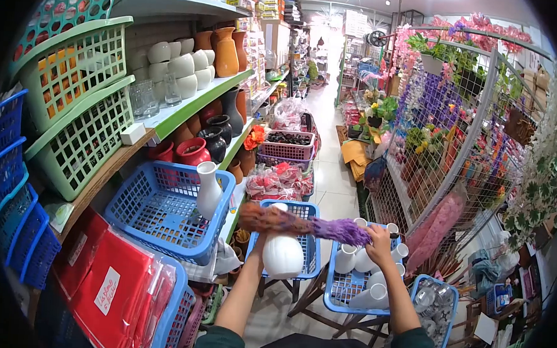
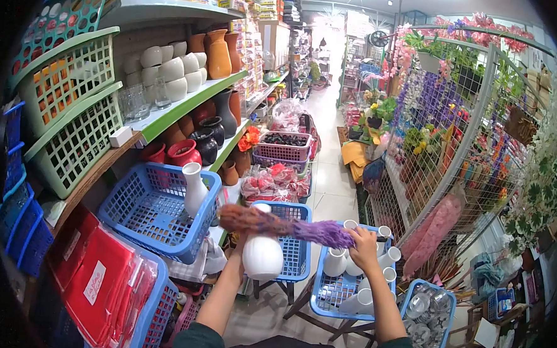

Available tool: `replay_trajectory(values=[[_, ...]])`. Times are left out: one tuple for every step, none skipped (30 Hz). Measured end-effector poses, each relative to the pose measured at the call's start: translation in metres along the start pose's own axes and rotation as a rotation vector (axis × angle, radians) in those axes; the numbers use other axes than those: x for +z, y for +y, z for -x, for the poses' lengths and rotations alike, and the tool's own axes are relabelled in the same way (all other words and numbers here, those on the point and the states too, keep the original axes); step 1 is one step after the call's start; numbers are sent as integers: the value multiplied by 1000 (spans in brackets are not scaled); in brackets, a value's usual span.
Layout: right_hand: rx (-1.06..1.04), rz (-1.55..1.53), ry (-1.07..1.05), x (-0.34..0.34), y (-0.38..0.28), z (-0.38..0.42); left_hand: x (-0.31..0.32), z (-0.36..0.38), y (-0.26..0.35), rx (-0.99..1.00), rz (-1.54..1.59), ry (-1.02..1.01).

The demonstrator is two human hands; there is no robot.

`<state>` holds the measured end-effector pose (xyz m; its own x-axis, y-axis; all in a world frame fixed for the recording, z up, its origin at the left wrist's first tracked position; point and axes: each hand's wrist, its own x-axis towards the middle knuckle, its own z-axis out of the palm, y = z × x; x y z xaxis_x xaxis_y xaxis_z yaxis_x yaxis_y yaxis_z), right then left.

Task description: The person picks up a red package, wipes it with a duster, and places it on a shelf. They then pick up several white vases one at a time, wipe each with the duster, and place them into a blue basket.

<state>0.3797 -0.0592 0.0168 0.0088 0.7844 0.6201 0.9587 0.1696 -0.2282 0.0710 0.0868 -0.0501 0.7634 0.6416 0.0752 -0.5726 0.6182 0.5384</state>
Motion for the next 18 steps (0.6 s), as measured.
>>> replay_trajectory(values=[[-12,-39,-23,-2,5,6,3,2,2,7,10,17],[-25,-77,-46,-4,9,11,5,3,5,15,20,35],[0,-133,-128,-11,8,13,8,5,7,23,30,54],[-3,-133,-128,-13,13,16,12,6,10,30,40,72],[-8,-158,-166,-15,19,19,16,5,12,37,49,87],[-12,-183,-206,-19,21,20,18,4,13,41,59,104],[0,-189,-184,-20,20,19,20,3,12,43,70,122],[4,-188,-183,-16,21,18,22,1,12,40,70,121],[20,-148,-128,-8,24,16,23,-3,12,23,-23,16],[36,-108,-73,-2,25,12,22,-7,9,7,-116,-89],[46,-72,-39,4,25,9,13,-6,-8,144,-150,157],[49,-73,-38,8,21,4,19,-12,-10,142,-151,158],[96,-52,-5,13,17,0,24,-19,-9,88,-103,107],[142,-31,27,16,13,-2,29,-23,-10,36,-54,56],[143,-44,25,17,10,-3,34,-22,-13,31,-33,39],[143,-45,26,16,10,-1,32,-21,-15,31,-34,38],[152,-85,-28,15,11,2,29,-21,-18,83,-152,142],[162,-124,-82,14,12,6,22,-20,-22,135,-269,246]])
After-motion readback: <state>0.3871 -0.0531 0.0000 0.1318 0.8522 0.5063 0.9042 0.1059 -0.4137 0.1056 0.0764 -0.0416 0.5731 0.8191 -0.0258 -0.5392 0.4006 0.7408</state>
